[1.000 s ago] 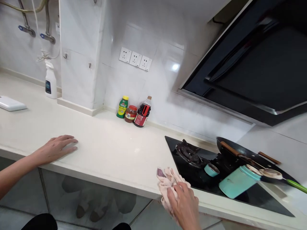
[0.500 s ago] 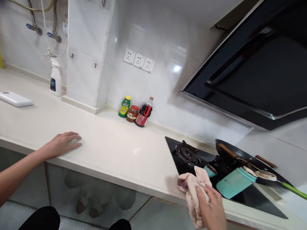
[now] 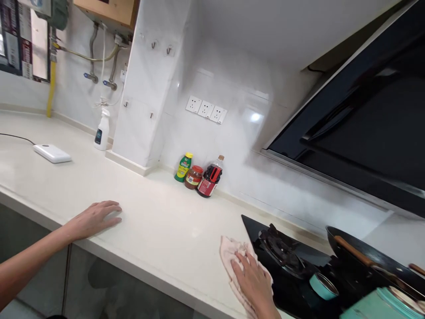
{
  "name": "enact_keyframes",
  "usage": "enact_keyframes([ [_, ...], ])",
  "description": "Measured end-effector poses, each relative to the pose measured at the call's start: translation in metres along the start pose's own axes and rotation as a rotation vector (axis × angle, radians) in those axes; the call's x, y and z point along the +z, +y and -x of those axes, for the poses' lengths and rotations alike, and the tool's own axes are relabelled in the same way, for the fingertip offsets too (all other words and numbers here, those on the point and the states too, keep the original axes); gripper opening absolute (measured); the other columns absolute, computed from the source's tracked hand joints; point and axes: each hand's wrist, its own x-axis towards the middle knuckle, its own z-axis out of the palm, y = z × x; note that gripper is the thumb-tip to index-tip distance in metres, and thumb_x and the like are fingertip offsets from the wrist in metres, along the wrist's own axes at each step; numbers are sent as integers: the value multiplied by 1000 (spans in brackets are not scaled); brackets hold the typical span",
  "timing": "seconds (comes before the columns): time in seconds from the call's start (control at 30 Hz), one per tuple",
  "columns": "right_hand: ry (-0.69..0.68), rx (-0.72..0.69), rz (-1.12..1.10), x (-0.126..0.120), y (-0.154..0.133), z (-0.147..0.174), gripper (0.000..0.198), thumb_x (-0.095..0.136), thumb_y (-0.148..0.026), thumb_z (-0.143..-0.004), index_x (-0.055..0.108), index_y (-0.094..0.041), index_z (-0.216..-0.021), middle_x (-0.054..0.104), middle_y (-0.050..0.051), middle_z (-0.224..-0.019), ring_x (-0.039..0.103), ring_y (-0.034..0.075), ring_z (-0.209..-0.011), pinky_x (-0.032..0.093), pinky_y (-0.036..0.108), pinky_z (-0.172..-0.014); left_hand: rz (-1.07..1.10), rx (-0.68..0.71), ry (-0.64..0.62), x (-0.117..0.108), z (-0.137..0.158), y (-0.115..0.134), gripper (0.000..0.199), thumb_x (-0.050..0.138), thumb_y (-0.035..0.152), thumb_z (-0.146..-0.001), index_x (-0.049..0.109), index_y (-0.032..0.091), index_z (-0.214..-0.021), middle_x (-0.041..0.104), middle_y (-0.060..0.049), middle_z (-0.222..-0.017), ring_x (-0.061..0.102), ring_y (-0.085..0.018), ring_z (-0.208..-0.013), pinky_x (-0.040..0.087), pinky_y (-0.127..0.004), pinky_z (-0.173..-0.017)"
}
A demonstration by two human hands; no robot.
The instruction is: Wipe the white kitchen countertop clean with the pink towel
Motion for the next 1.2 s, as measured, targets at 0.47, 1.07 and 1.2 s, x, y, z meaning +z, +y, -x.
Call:
enact_keyframes([
  [0.47,-205,-343,-109,-42,-287,-79,72,26,-73,-96,31,-37,-158,9,4,-170,11,49,-150,13,74,-115,47,10,72,3,-1,0,55,40,64,-98,71,22,-114,69,-12,-123,67,-29,-112,50,-42,-99],
  [1.07,-13,-704,-166,-35,-234,17,53,30,-53,-101,55,-32,-142,42,5,-158,39,26,-143,25,52,-120,18,-164,-4,-11,-3,3,58,40,65,-94,74,25,-119,71,-10,-129,62,-32,-124,48,-42,-101],
  [1.2,-60,-428,-128,-12,-107,-10,64,19,-46,-98,54,-22,-145,38,9,-161,27,31,-150,22,61,-120,-62,-134,-39,-13,1,11,52,50,61,-91,73,25,-121,68,-11,-133,59,-33,-128,44,-45,-107],
])
